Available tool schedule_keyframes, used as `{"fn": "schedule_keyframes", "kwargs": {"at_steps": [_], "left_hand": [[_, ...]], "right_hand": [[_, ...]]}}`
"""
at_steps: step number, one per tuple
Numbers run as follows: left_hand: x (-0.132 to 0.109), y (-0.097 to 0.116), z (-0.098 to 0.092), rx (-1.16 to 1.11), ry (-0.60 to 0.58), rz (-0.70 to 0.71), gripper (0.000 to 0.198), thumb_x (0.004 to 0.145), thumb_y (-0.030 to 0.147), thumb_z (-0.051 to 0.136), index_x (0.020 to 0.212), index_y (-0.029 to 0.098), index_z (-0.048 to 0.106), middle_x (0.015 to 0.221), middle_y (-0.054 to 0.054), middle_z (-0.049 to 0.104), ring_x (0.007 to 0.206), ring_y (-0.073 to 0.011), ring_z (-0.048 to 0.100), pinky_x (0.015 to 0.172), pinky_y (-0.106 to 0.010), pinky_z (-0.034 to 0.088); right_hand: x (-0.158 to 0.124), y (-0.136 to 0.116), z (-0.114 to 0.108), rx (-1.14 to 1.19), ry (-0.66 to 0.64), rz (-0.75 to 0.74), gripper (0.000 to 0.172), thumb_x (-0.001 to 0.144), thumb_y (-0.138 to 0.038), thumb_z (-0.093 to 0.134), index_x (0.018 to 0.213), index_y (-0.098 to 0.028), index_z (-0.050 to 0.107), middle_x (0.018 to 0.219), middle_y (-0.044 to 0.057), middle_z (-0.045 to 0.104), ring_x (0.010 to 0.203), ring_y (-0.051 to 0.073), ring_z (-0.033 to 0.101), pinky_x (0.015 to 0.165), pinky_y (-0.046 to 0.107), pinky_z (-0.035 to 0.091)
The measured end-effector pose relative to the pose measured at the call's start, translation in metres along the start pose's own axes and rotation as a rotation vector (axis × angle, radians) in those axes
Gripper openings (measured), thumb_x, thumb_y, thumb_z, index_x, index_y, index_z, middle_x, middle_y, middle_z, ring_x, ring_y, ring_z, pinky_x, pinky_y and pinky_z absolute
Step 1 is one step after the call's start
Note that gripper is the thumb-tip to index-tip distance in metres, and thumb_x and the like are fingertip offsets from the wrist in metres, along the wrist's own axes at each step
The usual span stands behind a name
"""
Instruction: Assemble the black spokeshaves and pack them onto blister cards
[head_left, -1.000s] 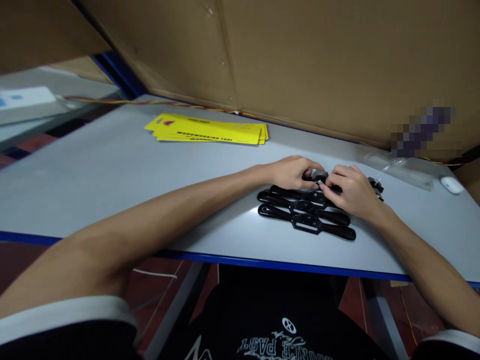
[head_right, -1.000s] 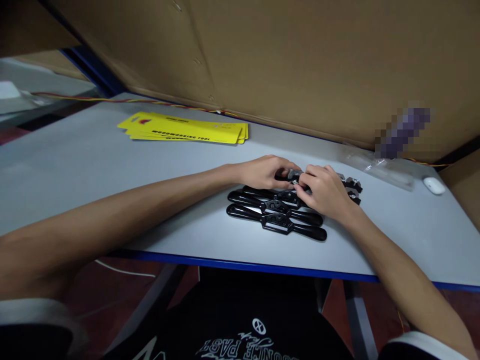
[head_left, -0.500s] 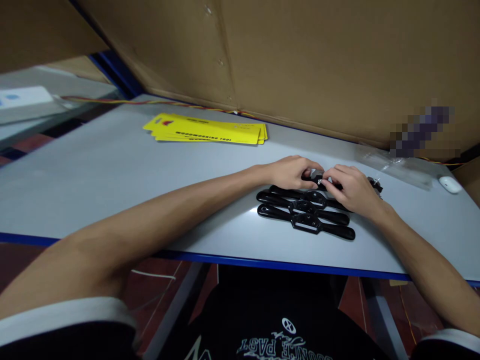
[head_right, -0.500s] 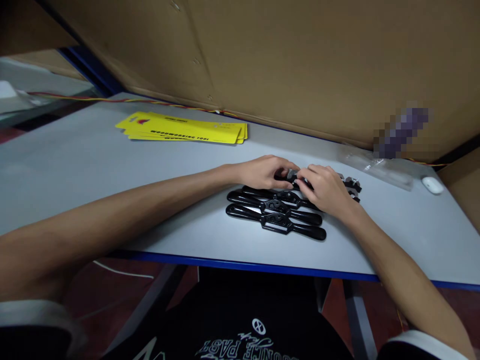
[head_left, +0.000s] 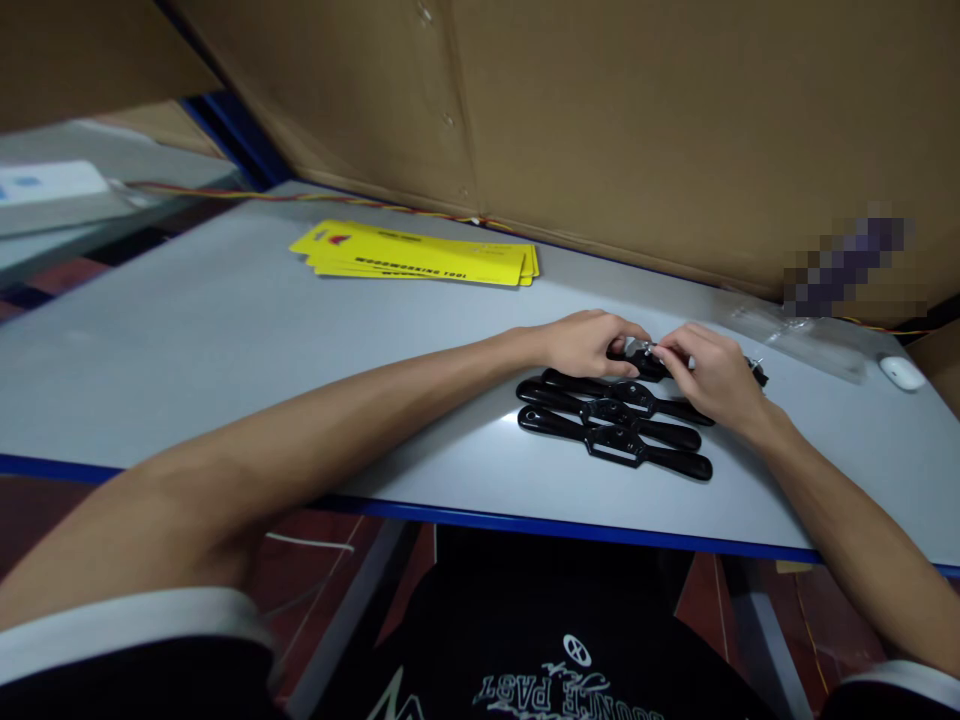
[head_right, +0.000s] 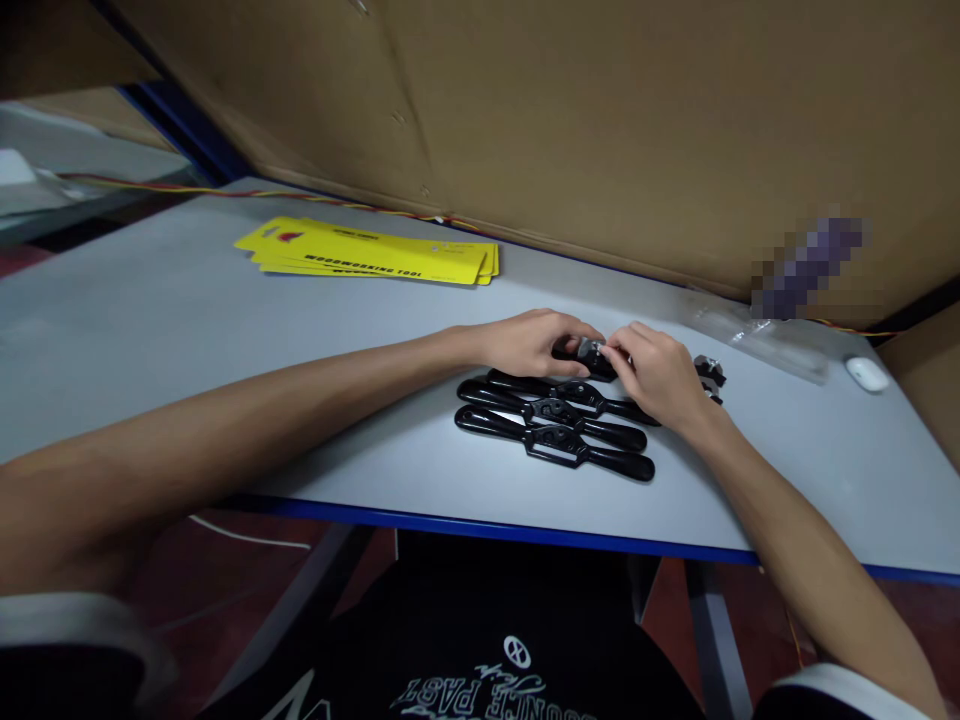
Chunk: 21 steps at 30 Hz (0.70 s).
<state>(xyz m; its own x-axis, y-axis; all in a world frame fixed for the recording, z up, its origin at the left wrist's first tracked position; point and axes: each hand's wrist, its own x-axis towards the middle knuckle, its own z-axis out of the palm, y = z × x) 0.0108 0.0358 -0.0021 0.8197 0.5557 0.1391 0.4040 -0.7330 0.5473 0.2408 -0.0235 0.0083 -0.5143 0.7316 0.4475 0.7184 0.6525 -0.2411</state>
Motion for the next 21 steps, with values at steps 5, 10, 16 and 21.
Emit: {"fn": "schedule_keyframes", "kwargs": {"at_steps": [5, 10, 16, 21], "left_hand": [[0.0001, 0.0007, -0.0009, 0.005, -0.008, -0.017, 0.057, 0.086, 0.046, 0.062, 0.133, 0.014, 0.069, 0.087, -0.005, 0.065, 0.074, -0.0169, 0.056, 0.069, -0.029, 0.040], [-0.0008, 0.0008, -0.0012, -0.009, -0.011, -0.008, 0.052, 0.086, 0.045, 0.061, 0.128, 0.016, 0.071, 0.085, -0.004, 0.063, 0.073, -0.0161, 0.055, 0.068, -0.028, 0.039], [-0.0004, -0.0008, -0.0001, -0.022, -0.001, 0.015, 0.045, 0.087, 0.044, 0.062, 0.121, 0.016, 0.072, 0.082, -0.003, 0.063, 0.071, -0.0153, 0.054, 0.066, -0.027, 0.038], [-0.0001, -0.0004, -0.0004, -0.011, 0.004, 0.012, 0.047, 0.086, 0.044, 0.062, 0.123, 0.017, 0.072, 0.083, -0.003, 0.063, 0.070, -0.0149, 0.054, 0.067, -0.027, 0.039]], "right_hand": [[-0.0017, -0.0012, -0.0024, 0.033, -0.040, 0.056, 0.018, 0.100, -0.030, 0.056, 0.087, -0.021, 0.064, 0.072, 0.002, 0.069, 0.062, 0.017, 0.057, 0.064, 0.031, 0.041], [-0.0021, -0.0004, -0.0038, 0.012, -0.145, 0.003, 0.021, 0.102, -0.030, 0.055, 0.089, -0.021, 0.068, 0.078, 0.004, 0.074, 0.065, 0.017, 0.062, 0.065, 0.032, 0.043], [-0.0022, 0.0005, -0.0057, -0.021, -0.206, -0.041, 0.022, 0.103, -0.026, 0.053, 0.097, -0.021, 0.074, 0.088, 0.006, 0.078, 0.073, 0.020, 0.068, 0.070, 0.033, 0.048], [-0.0018, 0.0000, -0.0046, -0.012, -0.197, -0.027, 0.022, 0.103, -0.027, 0.053, 0.098, -0.019, 0.073, 0.091, 0.009, 0.078, 0.076, 0.021, 0.069, 0.073, 0.034, 0.049]]}}
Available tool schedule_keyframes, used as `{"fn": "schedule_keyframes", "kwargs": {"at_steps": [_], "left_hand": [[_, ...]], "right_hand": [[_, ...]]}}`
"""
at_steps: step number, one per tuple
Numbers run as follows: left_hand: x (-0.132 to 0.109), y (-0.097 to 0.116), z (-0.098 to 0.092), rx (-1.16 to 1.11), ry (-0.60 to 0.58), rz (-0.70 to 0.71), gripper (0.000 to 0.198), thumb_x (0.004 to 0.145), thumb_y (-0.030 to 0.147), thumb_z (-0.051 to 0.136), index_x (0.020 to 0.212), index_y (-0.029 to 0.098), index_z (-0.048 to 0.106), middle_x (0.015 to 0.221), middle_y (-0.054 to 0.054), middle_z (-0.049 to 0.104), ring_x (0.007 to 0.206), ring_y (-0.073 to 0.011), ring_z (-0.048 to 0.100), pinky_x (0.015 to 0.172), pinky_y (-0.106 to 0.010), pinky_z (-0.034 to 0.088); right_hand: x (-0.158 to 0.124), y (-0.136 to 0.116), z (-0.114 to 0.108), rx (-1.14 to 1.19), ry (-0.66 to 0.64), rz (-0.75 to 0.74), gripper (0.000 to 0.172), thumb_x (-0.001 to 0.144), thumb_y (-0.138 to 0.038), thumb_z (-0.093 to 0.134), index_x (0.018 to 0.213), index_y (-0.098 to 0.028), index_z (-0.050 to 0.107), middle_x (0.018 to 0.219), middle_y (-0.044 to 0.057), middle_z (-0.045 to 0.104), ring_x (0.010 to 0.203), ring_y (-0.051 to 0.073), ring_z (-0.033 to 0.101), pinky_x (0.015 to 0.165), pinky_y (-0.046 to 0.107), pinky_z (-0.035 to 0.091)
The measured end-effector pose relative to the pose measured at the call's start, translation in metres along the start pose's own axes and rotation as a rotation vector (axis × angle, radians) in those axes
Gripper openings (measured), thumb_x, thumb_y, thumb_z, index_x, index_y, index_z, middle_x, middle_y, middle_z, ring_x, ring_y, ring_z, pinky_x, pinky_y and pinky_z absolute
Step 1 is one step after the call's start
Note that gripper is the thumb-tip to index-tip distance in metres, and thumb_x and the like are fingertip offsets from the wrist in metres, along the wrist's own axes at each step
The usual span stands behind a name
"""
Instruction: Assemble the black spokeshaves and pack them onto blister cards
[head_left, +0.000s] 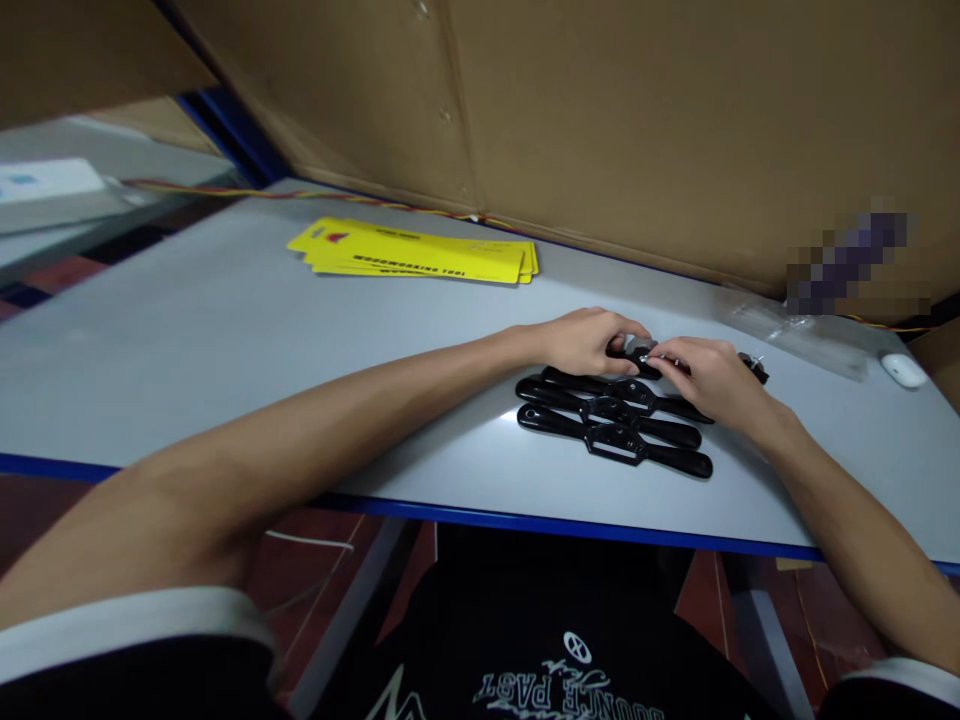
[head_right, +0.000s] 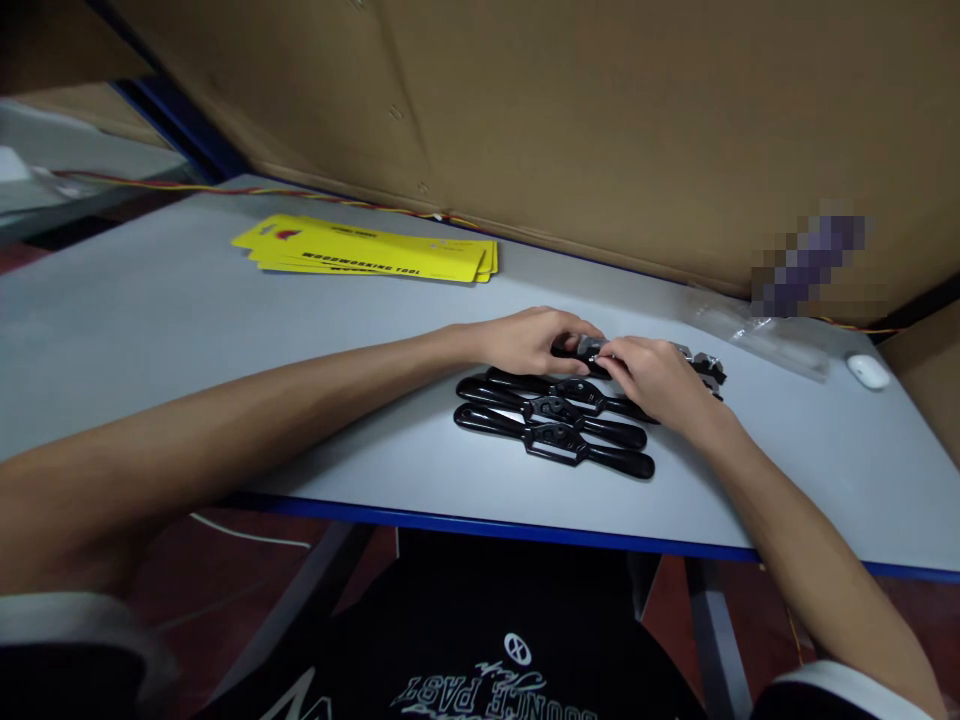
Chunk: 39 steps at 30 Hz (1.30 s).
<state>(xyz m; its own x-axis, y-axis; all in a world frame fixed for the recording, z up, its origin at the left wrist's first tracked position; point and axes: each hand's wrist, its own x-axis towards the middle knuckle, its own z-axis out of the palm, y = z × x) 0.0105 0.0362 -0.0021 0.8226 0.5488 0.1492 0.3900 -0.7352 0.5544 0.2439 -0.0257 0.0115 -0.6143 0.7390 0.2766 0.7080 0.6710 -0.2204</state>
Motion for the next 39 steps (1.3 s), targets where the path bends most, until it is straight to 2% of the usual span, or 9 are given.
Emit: {"fn": "schedule_keyframes", "kwargs": {"at_steps": [6, 11, 19, 23, 25, 29, 32, 36, 39], "left_hand": [[-0.001, 0.000, 0.000, 0.006, 0.000, -0.009, 0.049, 0.087, 0.045, 0.061, 0.125, 0.016, 0.072, 0.084, -0.004, 0.064, 0.071, -0.0158, 0.054, 0.068, -0.028, 0.039], [0.000, -0.001, 0.000, 0.007, -0.006, -0.005, 0.051, 0.087, 0.046, 0.061, 0.127, 0.017, 0.071, 0.086, -0.004, 0.065, 0.072, -0.0167, 0.055, 0.068, -0.029, 0.040], [0.000, 0.001, 0.000, 0.005, 0.003, -0.017, 0.055, 0.086, 0.045, 0.062, 0.131, 0.015, 0.070, 0.083, -0.004, 0.063, 0.070, -0.0161, 0.054, 0.068, -0.029, 0.040], [0.000, 0.001, 0.000, 0.003, 0.002, -0.019, 0.052, 0.085, 0.045, 0.062, 0.127, 0.015, 0.072, 0.082, -0.004, 0.062, 0.070, -0.0160, 0.054, 0.068, -0.029, 0.040], [0.000, 0.001, 0.000, 0.000, -0.004, -0.024, 0.051, 0.085, 0.045, 0.062, 0.126, 0.015, 0.072, 0.082, -0.004, 0.062, 0.070, -0.0162, 0.054, 0.068, -0.029, 0.040], [0.000, 0.001, 0.000, 0.004, -0.006, -0.016, 0.050, 0.085, 0.045, 0.062, 0.125, 0.015, 0.072, 0.083, -0.004, 0.063, 0.071, -0.0163, 0.054, 0.068, -0.029, 0.040], [0.000, 0.001, 0.000, -0.003, -0.001, -0.004, 0.048, 0.085, 0.043, 0.062, 0.123, 0.016, 0.072, 0.083, -0.003, 0.064, 0.071, -0.0160, 0.054, 0.068, -0.029, 0.040], [-0.001, 0.002, -0.001, -0.021, -0.001, 0.008, 0.044, 0.085, 0.042, 0.061, 0.120, 0.016, 0.071, 0.082, -0.003, 0.064, 0.071, -0.0161, 0.055, 0.068, -0.029, 0.040], [-0.001, 0.003, -0.001, -0.029, -0.001, 0.008, 0.038, 0.084, 0.040, 0.060, 0.110, 0.016, 0.071, 0.082, -0.004, 0.064, 0.072, -0.0163, 0.055, 0.069, -0.029, 0.040]], "right_hand": [[0.001, 0.001, 0.004, 0.004, 0.051, 0.010, 0.022, 0.105, -0.028, 0.050, 0.098, -0.019, 0.068, 0.093, 0.009, 0.076, 0.078, 0.021, 0.067, 0.074, 0.035, 0.049], [0.001, 0.003, 0.005, -0.090, 0.079, -0.019, 0.026, 0.107, -0.029, 0.046, 0.098, -0.019, 0.068, 0.092, 0.010, 0.076, 0.076, 0.022, 0.066, 0.072, 0.035, 0.049], [0.004, 0.002, 0.002, -0.280, 0.022, -0.095, 0.037, 0.109, -0.027, 0.040, 0.092, -0.018, 0.070, 0.087, 0.011, 0.073, 0.074, 0.023, 0.064, 0.071, 0.036, 0.047], [0.004, 0.000, 0.001, -0.358, -0.017, -0.097, 0.036, 0.109, -0.025, 0.040, 0.092, -0.017, 0.071, 0.083, 0.010, 0.071, 0.072, 0.022, 0.061, 0.070, 0.037, 0.045], [0.004, -0.001, 0.000, -0.334, -0.020, -0.096, 0.035, 0.108, -0.024, 0.041, 0.093, -0.017, 0.072, 0.085, 0.010, 0.071, 0.074, 0.022, 0.062, 0.072, 0.036, 0.046], [0.005, -0.004, 0.001, -0.130, 0.018, -0.113, 0.031, 0.105, -0.021, 0.044, 0.096, -0.019, 0.073, 0.097, 0.011, 0.072, 0.084, 0.022, 0.065, 0.078, 0.036, 0.051], [0.004, -0.006, 0.003, -0.034, 0.031, -0.103, 0.029, 0.105, -0.020, 0.045, 0.101, -0.019, 0.074, 0.098, 0.010, 0.070, 0.085, 0.022, 0.064, 0.079, 0.037, 0.052], [0.005, -0.012, 0.005, -0.034, 0.039, -0.066, 0.030, 0.105, -0.021, 0.044, 0.106, -0.019, 0.074, 0.093, 0.009, 0.068, 0.079, 0.021, 0.061, 0.077, 0.036, 0.050], [0.009, -0.017, 0.005, -0.047, 0.021, -0.076, 0.030, 0.100, -0.014, 0.044, 0.109, -0.018, 0.072, 0.094, 0.010, 0.070, 0.081, 0.022, 0.061, 0.078, 0.036, 0.049]]}}
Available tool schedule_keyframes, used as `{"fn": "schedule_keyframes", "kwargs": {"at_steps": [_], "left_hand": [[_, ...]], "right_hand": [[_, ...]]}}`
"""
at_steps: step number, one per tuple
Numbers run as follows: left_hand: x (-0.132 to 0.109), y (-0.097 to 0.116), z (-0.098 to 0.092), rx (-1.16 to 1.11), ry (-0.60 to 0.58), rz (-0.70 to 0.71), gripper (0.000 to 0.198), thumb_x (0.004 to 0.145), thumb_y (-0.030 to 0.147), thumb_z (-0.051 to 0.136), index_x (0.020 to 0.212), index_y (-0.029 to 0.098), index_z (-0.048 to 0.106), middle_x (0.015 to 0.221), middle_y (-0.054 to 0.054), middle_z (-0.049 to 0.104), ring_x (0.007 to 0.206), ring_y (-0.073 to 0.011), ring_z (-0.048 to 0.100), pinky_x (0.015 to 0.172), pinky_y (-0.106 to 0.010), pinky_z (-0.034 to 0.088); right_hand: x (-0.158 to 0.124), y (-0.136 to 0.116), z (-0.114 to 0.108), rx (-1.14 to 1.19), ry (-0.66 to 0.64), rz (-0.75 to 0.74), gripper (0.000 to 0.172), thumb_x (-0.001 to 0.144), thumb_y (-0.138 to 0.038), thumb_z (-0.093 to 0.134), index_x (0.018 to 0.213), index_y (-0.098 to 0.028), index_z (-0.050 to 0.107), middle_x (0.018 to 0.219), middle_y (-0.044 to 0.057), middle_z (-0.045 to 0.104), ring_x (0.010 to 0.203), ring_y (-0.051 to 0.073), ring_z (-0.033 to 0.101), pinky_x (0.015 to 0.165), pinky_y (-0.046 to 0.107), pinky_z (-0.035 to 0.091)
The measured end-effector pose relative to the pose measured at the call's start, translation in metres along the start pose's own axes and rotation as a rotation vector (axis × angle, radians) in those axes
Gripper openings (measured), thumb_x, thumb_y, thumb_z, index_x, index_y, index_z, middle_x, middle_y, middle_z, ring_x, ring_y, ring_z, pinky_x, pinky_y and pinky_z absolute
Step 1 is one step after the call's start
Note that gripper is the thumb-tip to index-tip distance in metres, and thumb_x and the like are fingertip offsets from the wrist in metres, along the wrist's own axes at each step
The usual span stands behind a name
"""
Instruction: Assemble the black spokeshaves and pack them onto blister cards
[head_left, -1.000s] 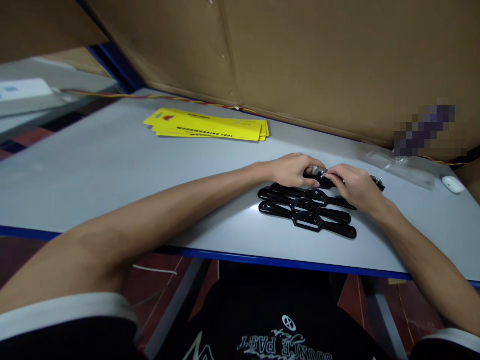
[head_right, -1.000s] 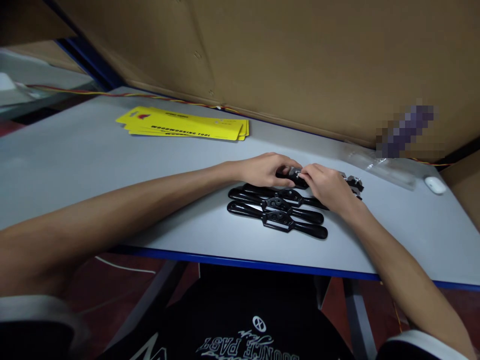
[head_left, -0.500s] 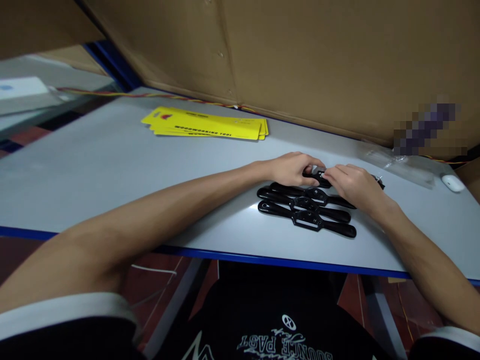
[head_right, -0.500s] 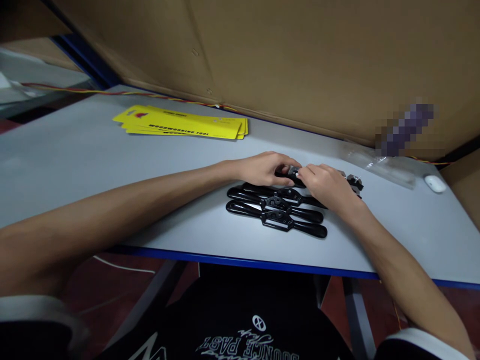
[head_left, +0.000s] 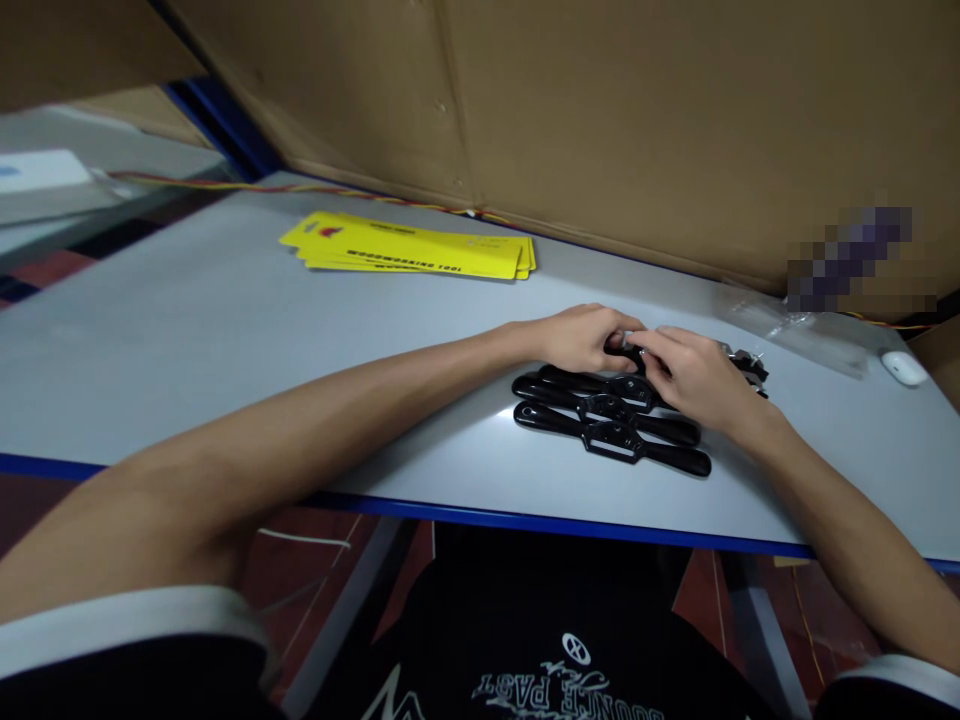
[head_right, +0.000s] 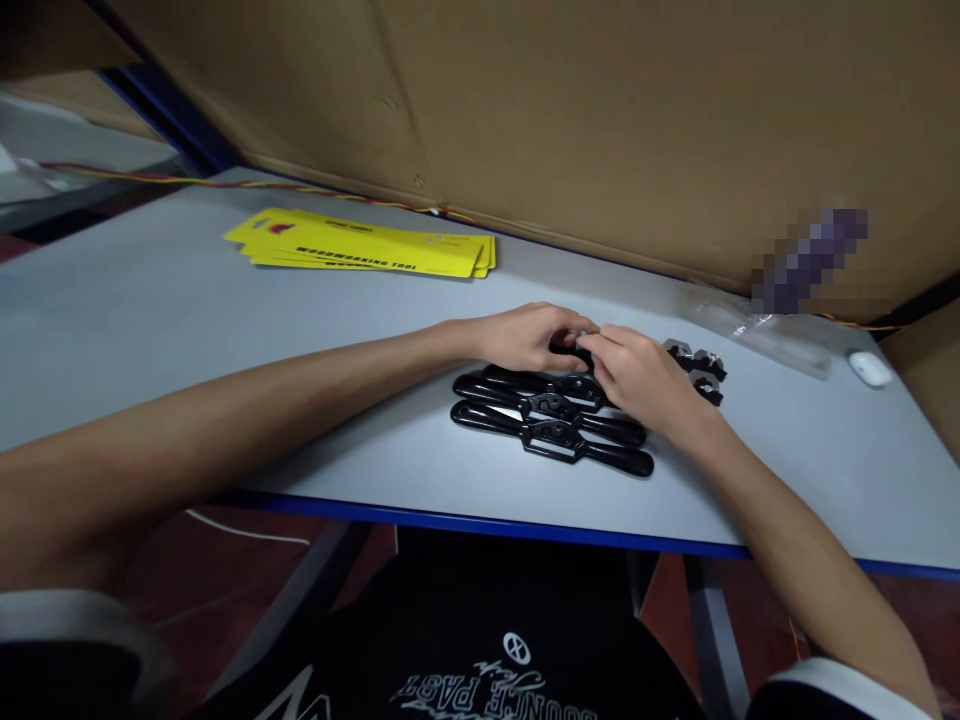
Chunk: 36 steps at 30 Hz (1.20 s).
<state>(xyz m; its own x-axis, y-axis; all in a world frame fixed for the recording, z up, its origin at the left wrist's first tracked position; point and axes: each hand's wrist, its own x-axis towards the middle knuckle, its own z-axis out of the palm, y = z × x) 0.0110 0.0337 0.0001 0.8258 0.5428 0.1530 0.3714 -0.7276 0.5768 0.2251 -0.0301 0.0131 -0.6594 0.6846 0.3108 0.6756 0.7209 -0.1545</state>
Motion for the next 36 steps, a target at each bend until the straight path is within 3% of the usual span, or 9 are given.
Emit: {"fn": "schedule_keyframes", "kwargs": {"at_steps": [4, 8, 11, 15, 24, 29, 36], "left_hand": [[0.000, 0.000, 0.001, 0.000, 0.009, -0.019, 0.030, 0.083, 0.039, 0.060, 0.101, 0.016, 0.070, 0.081, -0.004, 0.062, 0.070, -0.0159, 0.053, 0.067, -0.029, 0.038], [0.000, -0.001, 0.001, -0.001, -0.003, -0.023, 0.034, 0.084, 0.041, 0.061, 0.105, 0.016, 0.070, 0.081, -0.003, 0.062, 0.068, -0.0158, 0.052, 0.066, -0.030, 0.038], [-0.001, -0.001, 0.000, 0.014, -0.006, -0.023, 0.037, 0.085, 0.042, 0.061, 0.110, 0.016, 0.071, 0.084, -0.004, 0.064, 0.069, -0.0161, 0.053, 0.068, -0.030, 0.039], [0.000, -0.002, 0.000, 0.014, -0.008, -0.021, 0.041, 0.086, 0.042, 0.061, 0.115, 0.015, 0.072, 0.088, -0.006, 0.066, 0.072, -0.0168, 0.055, 0.070, -0.030, 0.040], [-0.001, -0.001, 0.000, 0.019, -0.004, -0.014, 0.041, 0.086, 0.040, 0.060, 0.117, 0.016, 0.071, 0.087, -0.004, 0.065, 0.072, -0.0159, 0.055, 0.070, -0.028, 0.040], [0.000, 0.000, 0.000, 0.028, 0.004, -0.009, 0.036, 0.085, 0.040, 0.061, 0.110, 0.016, 0.071, 0.081, -0.003, 0.063, 0.068, -0.0152, 0.052, 0.068, -0.028, 0.038], [0.000, -0.003, 0.001, 0.025, 0.005, 0.006, 0.044, 0.087, 0.042, 0.060, 0.120, 0.016, 0.071, 0.086, -0.005, 0.066, 0.072, -0.0164, 0.056, 0.069, -0.029, 0.040]], "right_hand": [[0.009, -0.004, -0.005, 0.000, -0.081, 0.055, 0.024, 0.093, -0.010, 0.050, 0.101, -0.016, 0.072, 0.087, 0.009, 0.072, 0.076, 0.020, 0.062, 0.072, 0.033, 0.045], [0.017, -0.002, -0.019, 0.080, -0.230, 0.163, 0.017, 0.089, -0.014, 0.059, 0.097, -0.019, 0.074, 0.075, 0.003, 0.072, 0.062, 0.016, 0.059, 0.063, 0.030, 0.041], [0.020, 0.002, -0.027, 0.074, -0.285, 0.148, 0.018, 0.090, -0.015, 0.059, 0.091, -0.021, 0.075, 0.070, 0.001, 0.070, 0.059, 0.016, 0.058, 0.062, 0.030, 0.040], [0.019, 0.006, -0.025, -0.034, -0.209, 0.076, 0.018, 0.091, -0.015, 0.060, 0.080, -0.020, 0.074, 0.081, 0.006, 0.072, 0.068, 0.018, 0.061, 0.064, 0.031, 0.041], [0.008, 0.007, -0.010, -0.106, -0.113, 0.019, 0.020, 0.098, -0.016, 0.053, 0.087, -0.016, 0.070, 0.088, 0.011, 0.071, 0.074, 0.021, 0.062, 0.070, 0.033, 0.045], [0.008, 0.004, -0.011, -0.025, -0.088, 0.053, 0.020, 0.096, -0.013, 0.054, 0.108, -0.016, 0.070, 0.091, 0.009, 0.072, 0.075, 0.021, 0.062, 0.069, 0.032, 0.044], [0.008, 0.004, -0.015, -0.010, -0.124, 0.028, 0.014, 0.091, -0.013, 0.061, 0.096, -0.019, 0.074, 0.083, 0.005, 0.073, 0.070, 0.018, 0.062, 0.068, 0.030, 0.043]]}}
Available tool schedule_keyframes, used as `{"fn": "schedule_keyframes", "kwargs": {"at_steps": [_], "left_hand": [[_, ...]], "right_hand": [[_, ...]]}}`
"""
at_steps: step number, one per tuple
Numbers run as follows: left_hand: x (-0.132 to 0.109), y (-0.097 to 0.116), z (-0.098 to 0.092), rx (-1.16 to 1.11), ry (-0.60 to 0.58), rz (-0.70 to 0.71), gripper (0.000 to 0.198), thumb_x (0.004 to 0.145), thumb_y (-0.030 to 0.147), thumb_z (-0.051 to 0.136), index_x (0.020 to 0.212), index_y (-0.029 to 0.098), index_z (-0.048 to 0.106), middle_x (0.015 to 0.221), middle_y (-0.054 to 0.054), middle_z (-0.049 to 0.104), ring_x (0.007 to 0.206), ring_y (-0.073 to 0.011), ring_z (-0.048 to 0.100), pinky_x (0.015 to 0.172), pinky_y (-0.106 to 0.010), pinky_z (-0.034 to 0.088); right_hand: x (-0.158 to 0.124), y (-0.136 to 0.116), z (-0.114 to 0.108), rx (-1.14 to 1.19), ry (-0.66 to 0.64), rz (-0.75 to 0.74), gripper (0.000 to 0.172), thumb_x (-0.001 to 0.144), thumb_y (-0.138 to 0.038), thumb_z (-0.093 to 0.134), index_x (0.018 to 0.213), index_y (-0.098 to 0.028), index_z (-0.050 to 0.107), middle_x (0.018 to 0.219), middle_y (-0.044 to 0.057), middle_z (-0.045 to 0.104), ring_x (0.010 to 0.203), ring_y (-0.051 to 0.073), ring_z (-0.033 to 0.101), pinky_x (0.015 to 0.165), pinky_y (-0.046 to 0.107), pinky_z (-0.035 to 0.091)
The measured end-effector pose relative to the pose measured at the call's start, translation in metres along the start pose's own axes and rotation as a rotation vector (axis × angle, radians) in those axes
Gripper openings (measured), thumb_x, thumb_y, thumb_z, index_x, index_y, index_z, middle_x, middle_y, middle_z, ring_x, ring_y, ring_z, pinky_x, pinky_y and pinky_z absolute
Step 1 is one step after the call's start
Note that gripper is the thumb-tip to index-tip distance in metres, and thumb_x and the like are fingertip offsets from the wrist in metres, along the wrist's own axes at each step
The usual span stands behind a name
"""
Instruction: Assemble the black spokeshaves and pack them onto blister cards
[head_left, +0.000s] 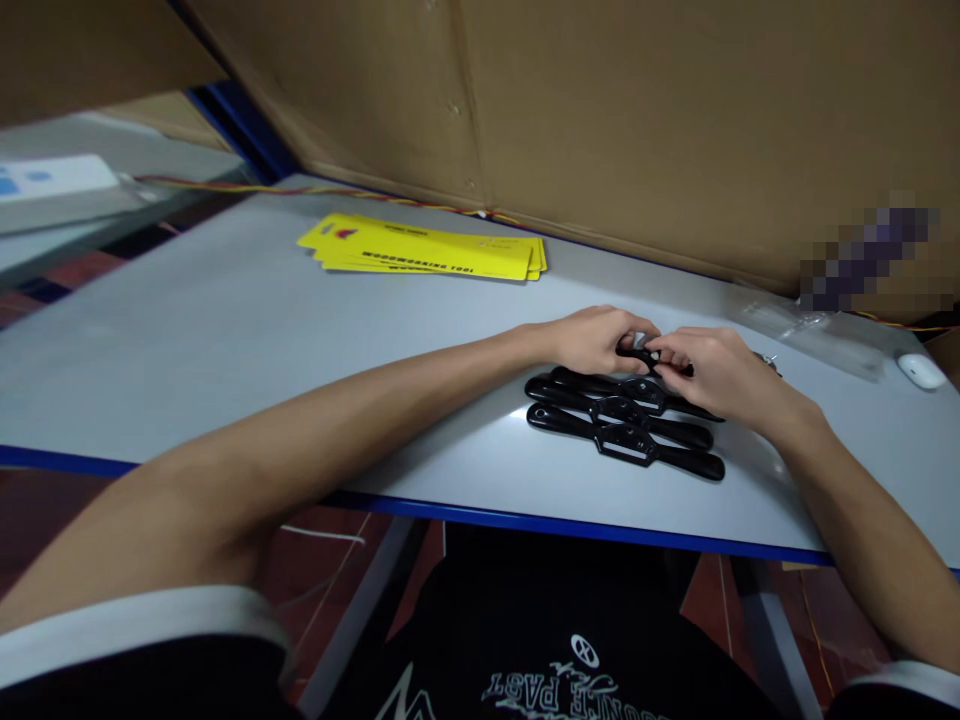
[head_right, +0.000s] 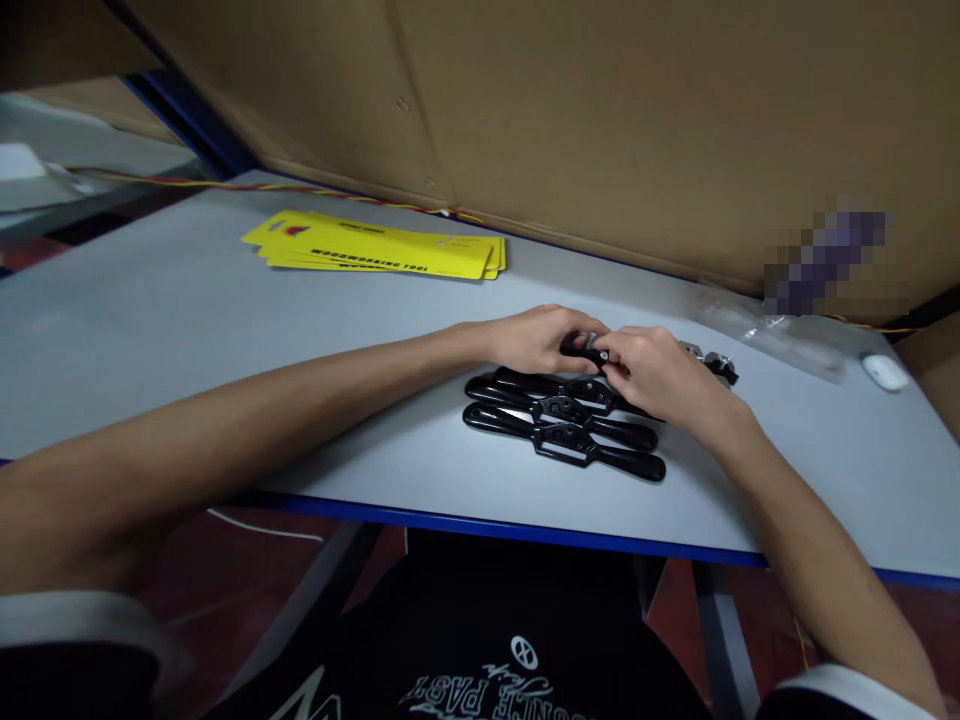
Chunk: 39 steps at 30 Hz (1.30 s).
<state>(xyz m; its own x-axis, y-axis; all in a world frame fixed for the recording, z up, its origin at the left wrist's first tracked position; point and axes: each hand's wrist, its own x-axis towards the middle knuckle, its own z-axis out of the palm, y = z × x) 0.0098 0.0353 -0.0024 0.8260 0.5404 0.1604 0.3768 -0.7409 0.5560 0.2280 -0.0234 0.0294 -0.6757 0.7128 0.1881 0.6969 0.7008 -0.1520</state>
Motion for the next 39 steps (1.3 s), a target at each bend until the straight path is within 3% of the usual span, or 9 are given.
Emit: {"fn": "schedule_keyframes", "kwargs": {"at_steps": [5, 10, 18, 23, 32, 39], "left_hand": [[0.000, -0.002, 0.001, -0.008, 0.003, -0.009, 0.050, 0.087, 0.043, 0.061, 0.127, 0.015, 0.071, 0.084, -0.004, 0.065, 0.070, -0.0157, 0.055, 0.068, -0.028, 0.039], [0.000, -0.001, 0.000, -0.015, 0.000, -0.025, 0.051, 0.086, 0.042, 0.062, 0.128, 0.015, 0.071, 0.087, -0.005, 0.065, 0.073, -0.0163, 0.055, 0.070, -0.029, 0.040], [0.000, 0.001, 0.000, -0.022, 0.000, -0.032, 0.050, 0.084, 0.041, 0.062, 0.125, 0.014, 0.071, 0.085, -0.004, 0.064, 0.072, -0.0159, 0.055, 0.070, -0.029, 0.041], [0.000, 0.001, 0.001, -0.026, -0.001, -0.035, 0.051, 0.085, 0.042, 0.062, 0.126, 0.014, 0.071, 0.085, -0.004, 0.064, 0.072, -0.0158, 0.055, 0.069, -0.028, 0.040], [0.000, 0.001, 0.000, -0.027, -0.005, -0.030, 0.049, 0.086, 0.042, 0.063, 0.126, 0.015, 0.071, 0.087, -0.004, 0.065, 0.074, -0.0156, 0.056, 0.070, -0.028, 0.040], [-0.001, 0.003, -0.001, -0.021, -0.007, -0.051, 0.050, 0.086, 0.043, 0.063, 0.125, 0.014, 0.071, 0.083, -0.003, 0.062, 0.070, -0.0152, 0.053, 0.070, -0.028, 0.039]], "right_hand": [[-0.003, 0.000, -0.001, -0.098, 0.008, 0.049, 0.010, 0.095, -0.019, 0.063, 0.093, -0.018, 0.073, 0.089, 0.008, 0.075, 0.076, 0.021, 0.066, 0.069, 0.032, 0.044], [0.000, -0.006, 0.000, -0.185, -0.041, 0.096, 0.027, 0.102, -0.024, 0.054, 0.081, -0.017, 0.069, 0.081, 0.009, 0.074, 0.072, 0.021, 0.064, 0.067, 0.032, 0.040], [0.000, -0.008, 0.001, -0.097, -0.076, 0.138, 0.038, 0.103, -0.028, 0.044, 0.078, -0.016, 0.070, 0.079, 0.009, 0.071, 0.069, 0.020, 0.058, 0.066, 0.033, 0.033], [-0.006, -0.011, -0.008, -0.072, -0.130, 0.089, 0.031, 0.094, -0.022, 0.046, 0.097, -0.020, 0.077, 0.087, 0.006, 0.074, 0.073, 0.019, 0.059, 0.064, 0.032, 0.031], [-0.008, -0.007, -0.009, -0.180, -0.097, 0.093, 0.042, 0.092, -0.020, 0.045, 0.121, -0.023, 0.075, 0.095, 0.007, 0.078, 0.074, 0.021, 0.062, 0.062, 0.033, 0.031], [-0.007, -0.004, -0.008, -0.239, -0.082, 0.103, 0.031, 0.094, -0.022, 0.051, 0.113, -0.021, 0.075, 0.096, 0.008, 0.079, 0.072, 0.021, 0.064, 0.061, 0.033, 0.031]]}}
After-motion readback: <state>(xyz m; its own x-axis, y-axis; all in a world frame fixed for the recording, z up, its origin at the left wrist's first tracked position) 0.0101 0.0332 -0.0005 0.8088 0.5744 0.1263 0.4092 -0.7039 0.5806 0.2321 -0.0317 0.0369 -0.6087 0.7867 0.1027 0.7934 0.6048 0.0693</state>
